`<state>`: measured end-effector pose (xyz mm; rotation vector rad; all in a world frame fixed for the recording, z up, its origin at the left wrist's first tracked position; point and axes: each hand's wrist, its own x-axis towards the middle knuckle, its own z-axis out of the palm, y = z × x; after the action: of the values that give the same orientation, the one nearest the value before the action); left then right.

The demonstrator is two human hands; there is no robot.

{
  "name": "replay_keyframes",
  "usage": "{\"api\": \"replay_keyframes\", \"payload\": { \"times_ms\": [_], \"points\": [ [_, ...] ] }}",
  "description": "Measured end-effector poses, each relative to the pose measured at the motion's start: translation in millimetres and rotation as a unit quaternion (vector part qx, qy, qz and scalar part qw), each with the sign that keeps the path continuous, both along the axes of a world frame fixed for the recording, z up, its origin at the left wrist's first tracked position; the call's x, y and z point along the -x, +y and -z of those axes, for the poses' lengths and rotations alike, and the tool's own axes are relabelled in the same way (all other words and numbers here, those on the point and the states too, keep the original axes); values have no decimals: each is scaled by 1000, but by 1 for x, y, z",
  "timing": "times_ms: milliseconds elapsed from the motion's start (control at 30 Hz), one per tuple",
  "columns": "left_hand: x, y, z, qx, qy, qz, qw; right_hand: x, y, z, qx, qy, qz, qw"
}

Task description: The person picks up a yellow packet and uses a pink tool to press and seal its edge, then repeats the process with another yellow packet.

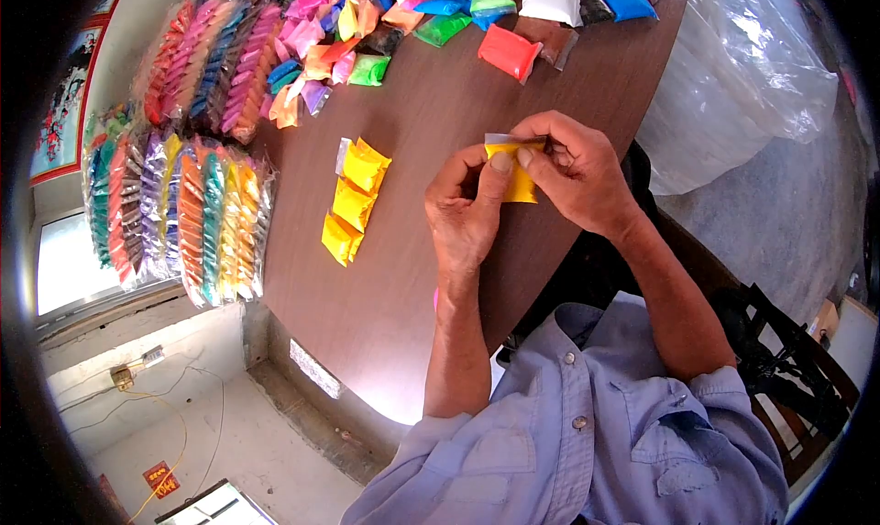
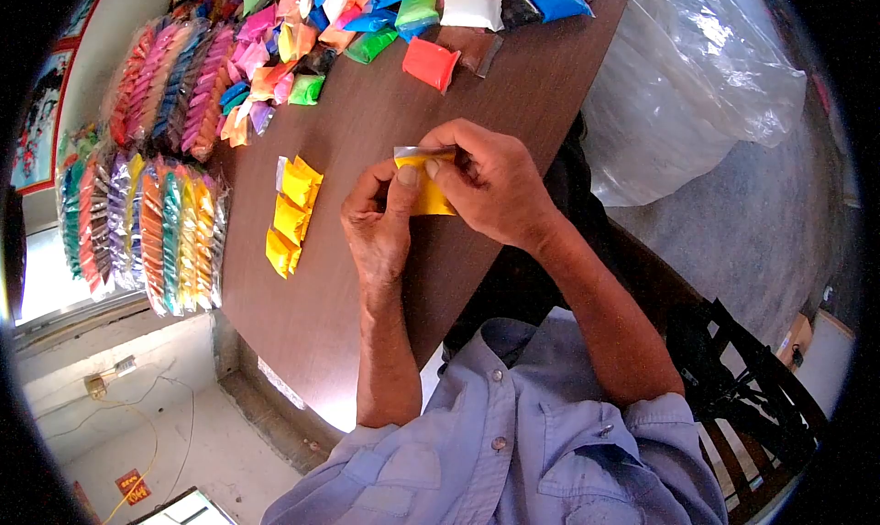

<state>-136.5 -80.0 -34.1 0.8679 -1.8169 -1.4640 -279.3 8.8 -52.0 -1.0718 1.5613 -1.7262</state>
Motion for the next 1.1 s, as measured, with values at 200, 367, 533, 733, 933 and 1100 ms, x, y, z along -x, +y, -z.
{"api": "replay_keyframes", "payload": {
  "times_ms": [200,367,533,733,933,1100],
  "points": [
    [-2,-2,7,18,14,-3,1000,-2,-1,-3,0,28,4,1000],
    [-4,-4,9,22,-7,5,1000,-1,-2,3,10,12,-11,1000],
    [0,0,1,2,-14,-6,1000,0,-1,0,-6,-5,-3,1000],
    [0,-1,2,8,-13,9,1000,-1,0,-4,4,37,18,999],
    [0,-3,5,27,2,21,999,-3,-3,3,35,23,21,999],
    [-2,-2,4,38,-47,5,998,-2,-5,9,38,17,12,999]
  ]
}}
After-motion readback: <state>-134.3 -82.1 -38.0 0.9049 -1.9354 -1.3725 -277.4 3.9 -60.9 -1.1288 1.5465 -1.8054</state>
